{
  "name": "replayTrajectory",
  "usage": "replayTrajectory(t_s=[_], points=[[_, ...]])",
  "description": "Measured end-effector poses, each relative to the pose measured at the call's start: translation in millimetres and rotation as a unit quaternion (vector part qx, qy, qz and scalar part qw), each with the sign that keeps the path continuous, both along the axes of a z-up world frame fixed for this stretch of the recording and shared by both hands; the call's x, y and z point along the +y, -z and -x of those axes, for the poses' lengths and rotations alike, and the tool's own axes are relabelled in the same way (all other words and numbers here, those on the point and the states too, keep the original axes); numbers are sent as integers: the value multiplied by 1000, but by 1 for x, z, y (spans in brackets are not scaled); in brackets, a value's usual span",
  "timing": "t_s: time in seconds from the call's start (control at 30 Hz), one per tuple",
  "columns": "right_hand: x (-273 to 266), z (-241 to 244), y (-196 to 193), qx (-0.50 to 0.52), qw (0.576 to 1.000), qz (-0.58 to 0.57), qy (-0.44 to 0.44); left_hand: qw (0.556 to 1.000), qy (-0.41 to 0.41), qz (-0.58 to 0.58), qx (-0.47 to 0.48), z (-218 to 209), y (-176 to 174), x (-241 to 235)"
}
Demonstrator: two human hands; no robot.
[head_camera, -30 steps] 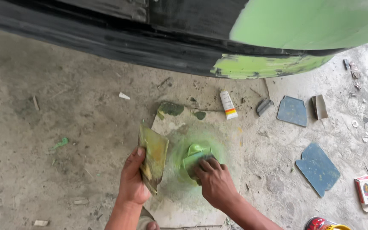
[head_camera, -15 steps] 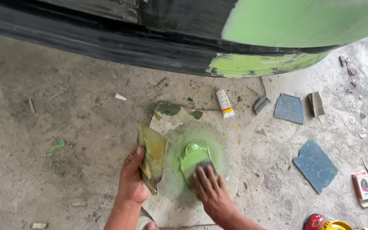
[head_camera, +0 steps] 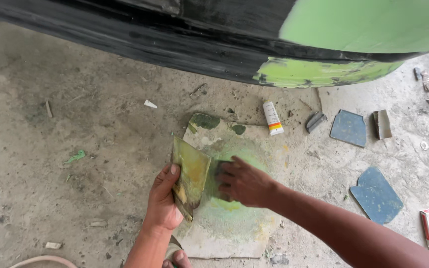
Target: The person scoops light blue paint from a can onto a flat surface using a putty knife. They then squeeze a small amount of orange paint from a tube onto the blue paint and mix the two colors together with the putty knife until a uniform green color is achieved.
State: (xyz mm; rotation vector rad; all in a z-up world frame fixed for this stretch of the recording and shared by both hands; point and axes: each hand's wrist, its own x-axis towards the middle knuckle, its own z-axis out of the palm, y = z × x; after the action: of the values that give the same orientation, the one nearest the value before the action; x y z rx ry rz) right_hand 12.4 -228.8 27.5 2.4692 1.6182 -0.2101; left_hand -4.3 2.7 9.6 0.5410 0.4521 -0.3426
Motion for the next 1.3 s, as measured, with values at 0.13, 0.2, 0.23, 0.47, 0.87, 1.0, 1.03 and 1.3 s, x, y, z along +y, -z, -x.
replayTrajectory(t_s=[0.13, 0.2, 0.23, 0.47, 0.87, 1.0, 1.03, 1.3], points=[[-15, 0, -4, 134, 968, 4, 212, 1000, -4, 7, -10, -1, 1, 2], [-19, 12, 1, 224, 920, -28, 321, 1000, -10, 5, 3, 0, 1, 5], [-20, 20, 7, 243, 887, -51, 388, 1000, -3, 4, -1, -1, 1, 5], [32, 38, -21, 465, 401, -189, 766, 1000, 12, 2, -6, -4, 2, 2], [28, 43, -44, 346, 533, -220, 740, 999, 26, 22, 2, 1, 4, 5], [18, 86, -12, 117, 812, -194, 538, 999, 41, 15, -15, 8, 0, 4], [14, 94, 2, 148, 843, -128, 502, 999, 34, 20, -15, 5, 2, 3], [17, 80, 7, 115, 875, -119, 455, 999, 18, -10, -34, -1, 2, 5]])
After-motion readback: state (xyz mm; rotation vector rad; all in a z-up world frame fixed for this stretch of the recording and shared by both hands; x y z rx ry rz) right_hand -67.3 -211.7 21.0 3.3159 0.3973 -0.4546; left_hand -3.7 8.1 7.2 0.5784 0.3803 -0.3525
